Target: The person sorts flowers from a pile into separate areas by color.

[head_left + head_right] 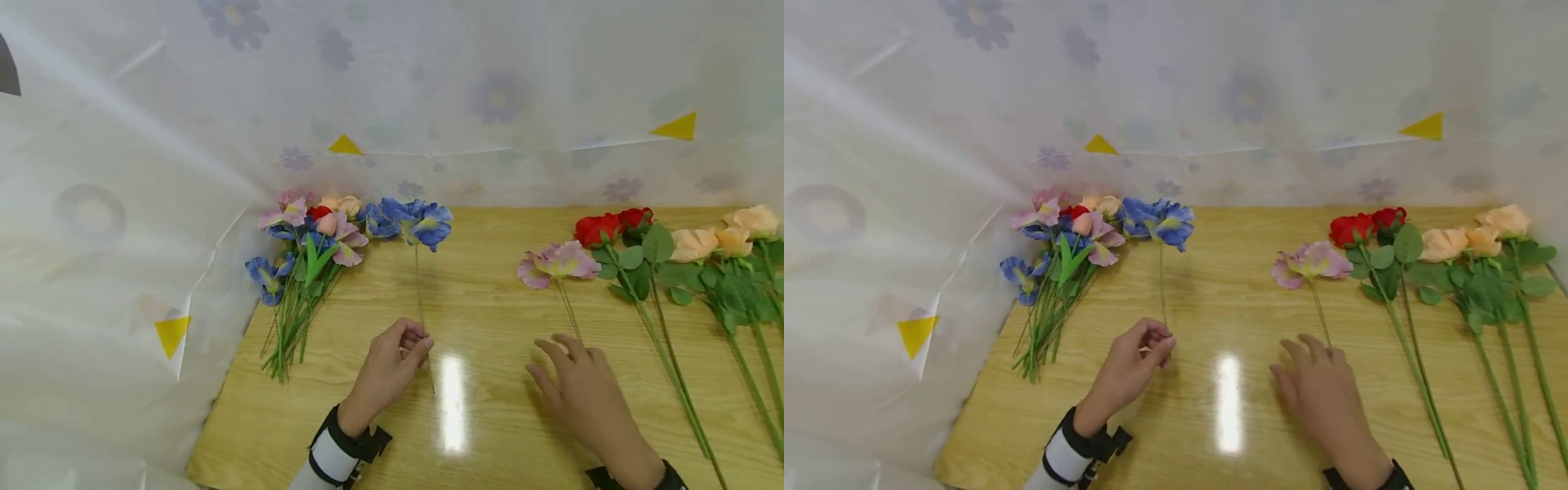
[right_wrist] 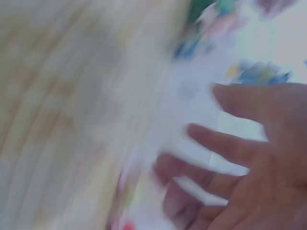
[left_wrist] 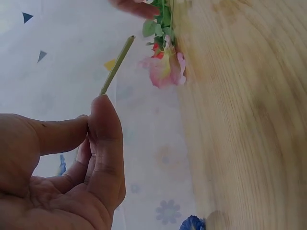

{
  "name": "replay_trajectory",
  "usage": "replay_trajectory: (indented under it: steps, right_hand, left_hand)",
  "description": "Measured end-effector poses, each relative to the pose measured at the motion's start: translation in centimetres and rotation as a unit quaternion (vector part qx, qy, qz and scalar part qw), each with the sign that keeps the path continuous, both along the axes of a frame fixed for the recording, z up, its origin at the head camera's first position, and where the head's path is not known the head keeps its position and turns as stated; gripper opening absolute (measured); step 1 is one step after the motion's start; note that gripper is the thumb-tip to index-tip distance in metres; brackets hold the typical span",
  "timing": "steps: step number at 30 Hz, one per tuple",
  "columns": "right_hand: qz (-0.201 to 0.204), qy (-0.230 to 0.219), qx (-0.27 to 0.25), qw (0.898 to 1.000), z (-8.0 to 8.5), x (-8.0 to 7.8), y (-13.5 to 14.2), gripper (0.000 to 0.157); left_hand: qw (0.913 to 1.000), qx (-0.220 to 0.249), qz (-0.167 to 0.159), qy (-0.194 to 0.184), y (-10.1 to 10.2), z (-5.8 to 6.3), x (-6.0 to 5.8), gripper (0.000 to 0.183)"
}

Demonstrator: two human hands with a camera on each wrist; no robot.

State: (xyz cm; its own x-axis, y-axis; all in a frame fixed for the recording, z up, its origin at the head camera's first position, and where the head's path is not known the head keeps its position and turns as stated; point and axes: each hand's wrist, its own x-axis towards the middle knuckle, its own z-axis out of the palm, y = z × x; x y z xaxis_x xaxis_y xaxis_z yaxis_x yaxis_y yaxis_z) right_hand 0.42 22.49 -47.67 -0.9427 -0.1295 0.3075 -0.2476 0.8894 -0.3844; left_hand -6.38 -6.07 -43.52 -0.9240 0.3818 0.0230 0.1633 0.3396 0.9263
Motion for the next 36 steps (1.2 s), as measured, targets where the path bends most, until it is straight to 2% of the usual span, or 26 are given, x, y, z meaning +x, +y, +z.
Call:
replay_trajectory:
  steps: [2, 5, 8, 10, 11, 15, 16, 20, 23, 25, 26, 30, 31, 33, 36]
  right_hand:
    - [0.035, -0.057, -0.087, 0.994, 1.2, -0.4, -2.3, 0.032]
    - [0.078, -0.148, -0.194, 0.967, 2.4, -0.7, -5.4, 0.028]
    - [0.122, -0.168, -0.238, 0.949, 2.8, -1.1, -7.4, 0.021]
    - [0.137, -0.16, -0.246, 0.946, 2.8, -1.4, -8.0, 0.017]
    - [0.141, -0.155, -0.249, 0.945, 2.8, -1.5, -8.2, 0.016]
    - [0.151, -0.133, -0.254, 0.946, 2.9, -1.7, -8.5, 0.013]
    - [0.149, -0.125, -0.253, 0.948, 2.9, -1.8, -8.4, 0.013]
    - [0.109, -0.092, -0.212, 0.967, 2.3, -2.5, -7.2, 0.009]
    - [0.05, -0.096, -0.163, 0.981, 1.5, -3.0, -5.4, 0.01]
    - [0.019, -0.106, -0.137, 0.985, 1.1, -3.2, -4.2, 0.01]
    - [0.009, -0.114, -0.126, 0.985, 0.9, -3.3, -3.7, 0.011]
    - [-0.002, -0.143, -0.107, 0.984, 0.2, -3.5, -2.7, 0.012]
    - [-0.003, -0.151, -0.105, 0.983, 0.0, -3.5, -2.6, 0.013]
    - [-0.005, -0.17, -0.104, 0.98, -0.3, -3.5, -2.5, 0.013]
    - [-0.019, -0.194, -0.096, 0.976, -0.7, -3.4, -2.4, 0.015]
  left_hand:
    - [0.9997, 0.02, -0.003, -0.016, 0.4, 0.1, 0.0, 0.014]
    - [0.9983, 0.041, -0.011, -0.04, 1.2, 0.5, 0.1, 0.011]
    - [0.9978, 0.047, -0.025, -0.039, 2.0, 1.7, 0.6, 0.009]
    - [0.9976, 0.052, -0.034, -0.03, 2.3, 2.2, 0.9, 0.008]
    - [0.9975, 0.054, -0.036, -0.026, 2.3, 2.2, 0.9, 0.008]
    - [0.9959, 0.077, -0.044, -0.018, 1.8, 0.8, 0.6, 0.011]
    - [0.9967, 0.067, -0.043, -0.011, 1.5, 0.5, 0.5, 0.016]
    - [0.9995, -0.013, -0.023, 0.018, -0.1, 0.6, 0.2, 0.04]
    - [0.9947, -0.09, 0.028, 0.041, -2.3, 0.9, -0.4, 0.049]
    - [0.9862, -0.135, 0.073, 0.061, -4.2, 0.9, -1.2, 0.05]
    - [0.9789, -0.165, 0.099, 0.07, -5.4, 0.9, -1.6, 0.05]
    - [0.9364, -0.284, 0.191, 0.078, -10.6, 0.7, -3.1, 0.054]
    - [0.927, -0.306, 0.207, 0.068, -11.8, 0.6, -3.4, 0.055]
    - [0.9138, -0.335, 0.227, 0.037, -14.0, 0.4, -4.0, 0.056]
    - [0.9039, -0.36, 0.231, 0.007, -16.2, -0.3, -4.6, 0.054]
